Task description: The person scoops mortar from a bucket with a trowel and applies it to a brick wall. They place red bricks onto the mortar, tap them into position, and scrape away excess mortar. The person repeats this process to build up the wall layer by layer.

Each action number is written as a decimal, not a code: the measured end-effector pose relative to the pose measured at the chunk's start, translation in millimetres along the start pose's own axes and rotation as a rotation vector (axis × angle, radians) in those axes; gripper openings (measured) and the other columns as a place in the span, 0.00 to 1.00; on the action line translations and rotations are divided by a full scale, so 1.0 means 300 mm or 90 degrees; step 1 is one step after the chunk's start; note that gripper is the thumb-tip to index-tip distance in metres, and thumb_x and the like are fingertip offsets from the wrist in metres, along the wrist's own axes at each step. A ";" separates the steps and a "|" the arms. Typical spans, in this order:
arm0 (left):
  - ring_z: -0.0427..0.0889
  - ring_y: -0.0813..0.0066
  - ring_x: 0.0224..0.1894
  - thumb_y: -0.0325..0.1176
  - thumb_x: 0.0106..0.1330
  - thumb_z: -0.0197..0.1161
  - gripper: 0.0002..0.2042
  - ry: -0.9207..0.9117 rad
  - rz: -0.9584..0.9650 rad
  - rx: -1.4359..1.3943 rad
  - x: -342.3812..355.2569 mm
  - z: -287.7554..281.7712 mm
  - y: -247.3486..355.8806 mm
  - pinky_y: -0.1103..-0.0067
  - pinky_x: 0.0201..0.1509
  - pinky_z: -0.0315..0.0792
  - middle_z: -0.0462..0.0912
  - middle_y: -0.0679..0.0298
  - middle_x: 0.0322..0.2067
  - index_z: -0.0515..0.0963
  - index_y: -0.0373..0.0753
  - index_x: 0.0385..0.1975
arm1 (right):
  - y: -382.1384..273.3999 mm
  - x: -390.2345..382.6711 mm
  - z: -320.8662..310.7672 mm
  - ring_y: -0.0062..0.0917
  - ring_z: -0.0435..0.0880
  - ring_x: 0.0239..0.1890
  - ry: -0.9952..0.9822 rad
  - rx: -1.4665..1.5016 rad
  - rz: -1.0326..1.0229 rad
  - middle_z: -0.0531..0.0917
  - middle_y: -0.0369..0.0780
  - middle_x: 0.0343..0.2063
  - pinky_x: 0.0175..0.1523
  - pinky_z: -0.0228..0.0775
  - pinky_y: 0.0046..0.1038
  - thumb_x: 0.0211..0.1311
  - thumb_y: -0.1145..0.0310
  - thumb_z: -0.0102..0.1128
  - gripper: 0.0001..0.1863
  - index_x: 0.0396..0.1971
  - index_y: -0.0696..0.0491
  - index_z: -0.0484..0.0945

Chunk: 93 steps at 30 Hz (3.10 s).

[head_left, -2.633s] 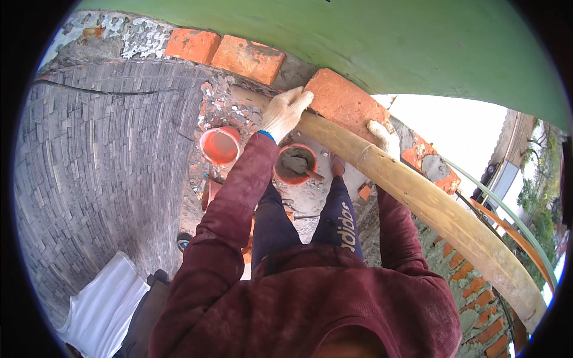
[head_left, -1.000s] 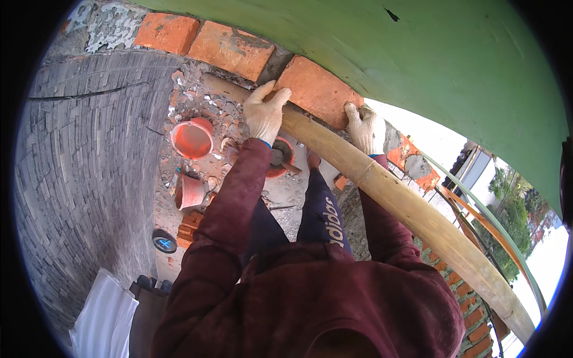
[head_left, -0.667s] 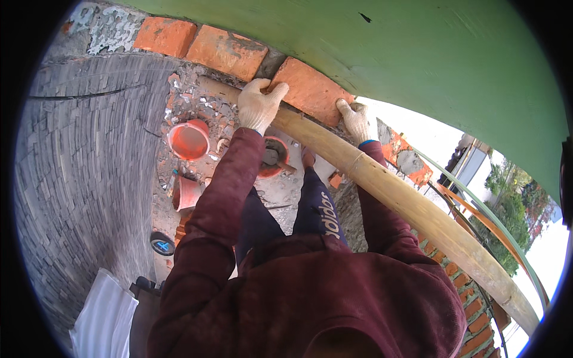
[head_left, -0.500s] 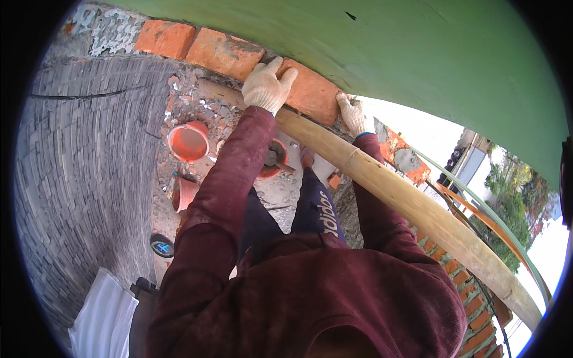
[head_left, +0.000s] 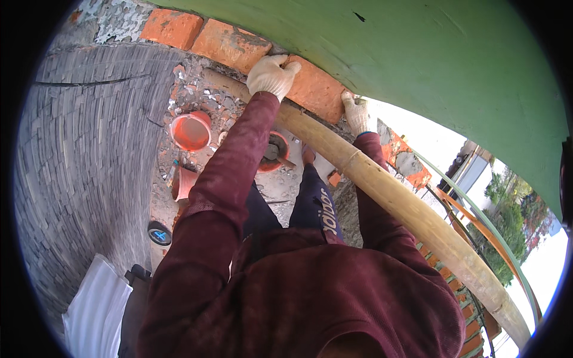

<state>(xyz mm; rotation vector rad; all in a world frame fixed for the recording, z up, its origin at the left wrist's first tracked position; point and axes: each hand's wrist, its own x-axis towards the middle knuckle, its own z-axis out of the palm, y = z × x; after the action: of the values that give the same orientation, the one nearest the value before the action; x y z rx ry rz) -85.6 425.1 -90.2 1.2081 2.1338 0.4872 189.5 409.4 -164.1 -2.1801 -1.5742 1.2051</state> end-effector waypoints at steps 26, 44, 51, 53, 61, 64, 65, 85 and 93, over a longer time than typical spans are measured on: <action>0.83 0.58 0.59 0.51 0.65 0.68 0.26 -0.056 -0.066 -0.057 -0.040 -0.032 0.064 0.69 0.64 0.74 0.85 0.56 0.57 0.82 0.44 0.60 | -0.138 -0.082 -0.073 0.54 0.86 0.39 -0.096 -0.032 0.010 0.86 0.59 0.31 0.50 0.75 0.47 0.69 0.41 0.54 0.34 0.30 0.64 0.85; 0.73 0.48 0.64 0.49 0.66 0.67 0.32 -0.204 -0.195 -0.055 -1.568 0.210 -0.863 0.63 0.69 0.67 0.75 0.45 0.61 0.74 0.34 0.64 | 0.530 -0.603 0.613 0.48 0.84 0.55 -0.467 -0.394 -0.142 0.86 0.54 0.49 0.60 0.76 0.44 0.61 0.56 0.59 0.25 0.53 0.56 0.82; 0.59 0.38 0.72 0.52 0.58 0.74 0.36 -0.197 -0.249 -0.022 -1.940 0.357 -1.011 0.50 0.74 0.57 0.67 0.46 0.67 0.74 0.40 0.65 | 0.774 -0.559 1.110 0.47 0.78 0.63 -0.508 -0.686 -0.216 0.69 0.50 0.67 0.65 0.72 0.44 0.65 0.53 0.57 0.35 0.73 0.27 0.62; 0.58 0.37 0.73 0.48 0.55 0.77 0.35 -0.210 -0.250 -0.052 -1.913 0.338 -1.082 0.51 0.75 0.57 0.66 0.46 0.68 0.76 0.39 0.63 | 0.898 -0.478 1.233 0.47 0.78 0.63 -0.479 -0.691 -0.202 0.66 0.50 0.69 0.65 0.72 0.44 0.68 0.53 0.53 0.36 0.76 0.19 0.58; 0.60 0.38 0.72 0.46 0.57 0.76 0.33 -0.255 -0.211 -0.035 -1.952 0.289 -1.138 0.53 0.74 0.59 0.70 0.46 0.66 0.76 0.36 0.61 | 0.660 -0.684 1.068 0.46 0.88 0.47 -0.406 -0.475 -0.258 0.88 0.51 0.42 0.51 0.79 0.48 0.71 0.54 0.54 0.18 0.44 0.53 0.82; 0.64 0.39 0.69 0.45 0.61 0.73 0.32 -0.196 -0.136 -0.020 -1.909 0.305 -1.144 0.53 0.73 0.59 0.71 0.45 0.64 0.75 0.34 0.62 | 0.550 -0.757 0.728 0.48 0.88 0.46 -0.425 -0.533 -0.153 0.89 0.51 0.39 0.49 0.79 0.47 0.62 0.68 0.59 0.16 0.49 0.54 0.78; 0.66 0.41 0.68 0.44 0.61 0.73 0.31 -0.133 -0.117 -0.068 -1.817 0.256 -1.101 0.54 0.72 0.60 0.71 0.45 0.64 0.74 0.34 0.62 | 0.527 -0.796 0.597 0.49 0.88 0.44 -0.374 -0.514 -0.114 0.88 0.52 0.39 0.49 0.80 0.46 0.61 0.65 0.61 0.17 0.48 0.55 0.78; 0.52 0.53 0.79 0.42 0.49 0.79 0.48 -0.180 0.406 0.447 -0.324 -0.102 -0.063 0.55 0.83 0.45 0.60 0.58 0.74 0.61 0.50 0.74 | -0.020 -0.389 -0.297 0.41 0.86 0.52 -0.098 0.113 -0.398 0.85 0.50 0.52 0.58 0.78 0.39 0.71 0.62 0.58 0.29 0.71 0.49 0.68; 0.52 0.56 0.79 0.42 0.49 0.80 0.48 -0.187 0.350 0.467 -0.347 -0.077 -0.020 0.53 0.82 0.44 0.62 0.60 0.73 0.62 0.52 0.74 | -0.134 -0.279 -0.252 0.54 0.86 0.42 -0.179 -0.200 -0.400 0.85 0.55 0.44 0.43 0.78 0.51 0.70 0.56 0.58 0.28 0.66 0.48 0.66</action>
<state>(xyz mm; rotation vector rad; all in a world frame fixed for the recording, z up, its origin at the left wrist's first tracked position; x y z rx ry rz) -65.5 332.4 -41.1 2.1377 1.7412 -0.2921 205.5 375.7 -50.3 -1.4812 -2.4535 1.1348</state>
